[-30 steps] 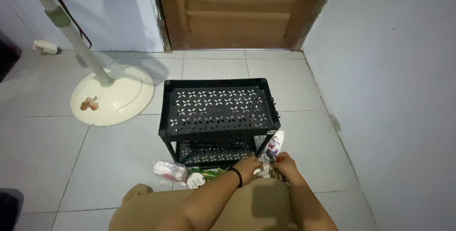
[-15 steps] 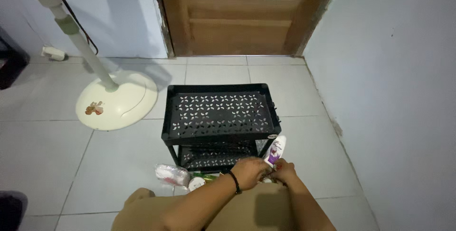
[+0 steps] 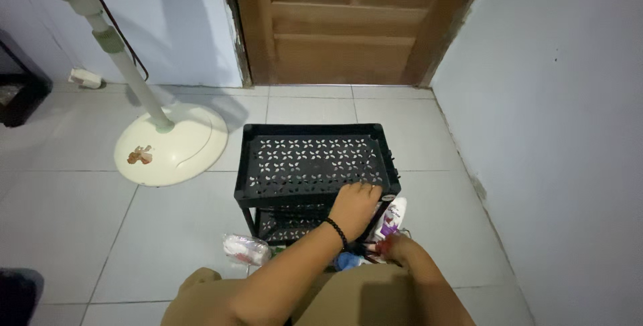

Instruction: The person clears a two-tiered plastic shelf of various personal care items, then disassembles the shelf by removing the legs and trays. They reassemble the shelf by inserting the legs into the bottom tray and placing the top tray back on.

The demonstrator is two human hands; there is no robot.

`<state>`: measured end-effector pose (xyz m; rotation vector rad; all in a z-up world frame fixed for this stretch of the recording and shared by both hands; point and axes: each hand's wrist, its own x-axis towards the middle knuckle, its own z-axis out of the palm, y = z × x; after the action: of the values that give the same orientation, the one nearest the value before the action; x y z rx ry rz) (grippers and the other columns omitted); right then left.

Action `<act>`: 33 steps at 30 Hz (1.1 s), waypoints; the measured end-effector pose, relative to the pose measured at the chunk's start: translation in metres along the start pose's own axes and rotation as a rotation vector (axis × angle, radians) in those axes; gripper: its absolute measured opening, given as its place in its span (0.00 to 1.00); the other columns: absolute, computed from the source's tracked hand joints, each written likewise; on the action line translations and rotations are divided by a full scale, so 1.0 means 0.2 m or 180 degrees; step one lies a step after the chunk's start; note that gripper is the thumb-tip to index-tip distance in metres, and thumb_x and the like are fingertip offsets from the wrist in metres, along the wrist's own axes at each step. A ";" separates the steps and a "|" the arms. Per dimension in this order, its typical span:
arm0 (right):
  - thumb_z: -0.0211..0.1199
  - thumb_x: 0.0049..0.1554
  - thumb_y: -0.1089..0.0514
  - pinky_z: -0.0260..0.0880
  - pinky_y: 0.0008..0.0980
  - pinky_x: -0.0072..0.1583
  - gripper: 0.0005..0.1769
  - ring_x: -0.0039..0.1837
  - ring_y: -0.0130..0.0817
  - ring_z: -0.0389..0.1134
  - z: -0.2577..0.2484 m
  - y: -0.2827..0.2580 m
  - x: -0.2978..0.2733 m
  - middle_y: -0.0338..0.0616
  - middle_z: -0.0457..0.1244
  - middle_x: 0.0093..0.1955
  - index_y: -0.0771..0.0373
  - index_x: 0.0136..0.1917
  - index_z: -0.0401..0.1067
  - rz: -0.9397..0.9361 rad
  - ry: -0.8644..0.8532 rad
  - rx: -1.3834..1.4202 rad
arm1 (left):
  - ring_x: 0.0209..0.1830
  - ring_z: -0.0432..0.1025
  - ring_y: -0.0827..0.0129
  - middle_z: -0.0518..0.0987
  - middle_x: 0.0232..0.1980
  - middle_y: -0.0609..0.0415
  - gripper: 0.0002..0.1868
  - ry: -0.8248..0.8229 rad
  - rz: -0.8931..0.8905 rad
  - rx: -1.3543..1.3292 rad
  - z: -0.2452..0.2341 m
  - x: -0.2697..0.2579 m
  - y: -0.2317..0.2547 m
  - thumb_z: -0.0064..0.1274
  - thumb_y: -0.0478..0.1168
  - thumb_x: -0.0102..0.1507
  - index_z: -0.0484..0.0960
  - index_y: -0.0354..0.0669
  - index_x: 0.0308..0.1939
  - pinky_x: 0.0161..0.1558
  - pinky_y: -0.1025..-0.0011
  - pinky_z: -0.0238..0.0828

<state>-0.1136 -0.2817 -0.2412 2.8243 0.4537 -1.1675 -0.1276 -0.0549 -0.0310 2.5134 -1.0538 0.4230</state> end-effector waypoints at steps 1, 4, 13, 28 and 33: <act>0.58 0.57 0.47 0.69 0.44 0.58 0.20 0.60 0.44 0.68 -0.02 0.02 -0.02 0.44 0.68 0.59 0.49 0.62 0.74 0.0395 0.0237 0.1280 | 0.48 0.74 0.53 0.80 0.45 0.47 0.12 0.0091 -0.0003 0.0019 0.01 0.01 0.00 0.54 0.37 0.59 0.77 0.40 0.47 0.49 0.56 0.69; 0.54 0.61 0.45 0.68 0.41 0.55 0.18 0.57 0.42 0.68 -0.12 0.02 -0.10 0.44 0.67 0.57 0.53 0.60 0.72 0.0820 0.1653 0.4549 | 0.46 0.75 0.54 0.81 0.43 0.47 0.09 0.0222 -0.0016 0.0068 0.06 0.05 -0.01 0.54 0.36 0.58 0.78 0.41 0.42 0.47 0.58 0.70; 0.46 0.67 0.48 0.67 0.32 0.46 0.20 0.44 0.32 0.65 -0.29 -0.18 0.12 0.41 0.65 0.43 0.62 0.48 0.72 -0.0063 0.3804 0.7395 | 0.41 0.75 0.54 0.82 0.39 0.48 0.06 0.0592 -0.0093 -0.0122 0.10 0.10 0.03 0.55 0.40 0.62 0.81 0.42 0.35 0.44 0.58 0.69; 0.54 0.59 0.58 0.66 0.36 0.41 0.09 0.39 0.30 0.66 -0.18 -0.16 0.24 0.41 0.67 0.38 0.64 0.45 0.71 0.0414 0.4676 0.4554 | 0.48 0.73 0.53 0.81 0.42 0.50 0.07 0.0633 -0.0083 -0.0310 0.01 0.07 0.04 0.53 0.39 0.60 0.82 0.44 0.40 0.52 0.55 0.67; 0.44 0.68 0.52 0.64 0.29 0.41 0.20 0.37 0.30 0.66 -0.14 -0.12 0.20 0.41 0.67 0.36 0.60 0.43 0.74 0.0920 0.4088 0.5697 | 0.62 0.67 0.47 0.77 0.59 0.42 0.22 0.1406 -0.0466 -0.0359 -0.24 -0.12 0.03 0.57 0.35 0.57 0.82 0.41 0.56 0.63 0.48 0.58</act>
<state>-0.0755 -0.2450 -0.2477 4.0307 -1.9016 1.2824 -0.1545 -0.0226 0.0028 2.2324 -0.6970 0.8042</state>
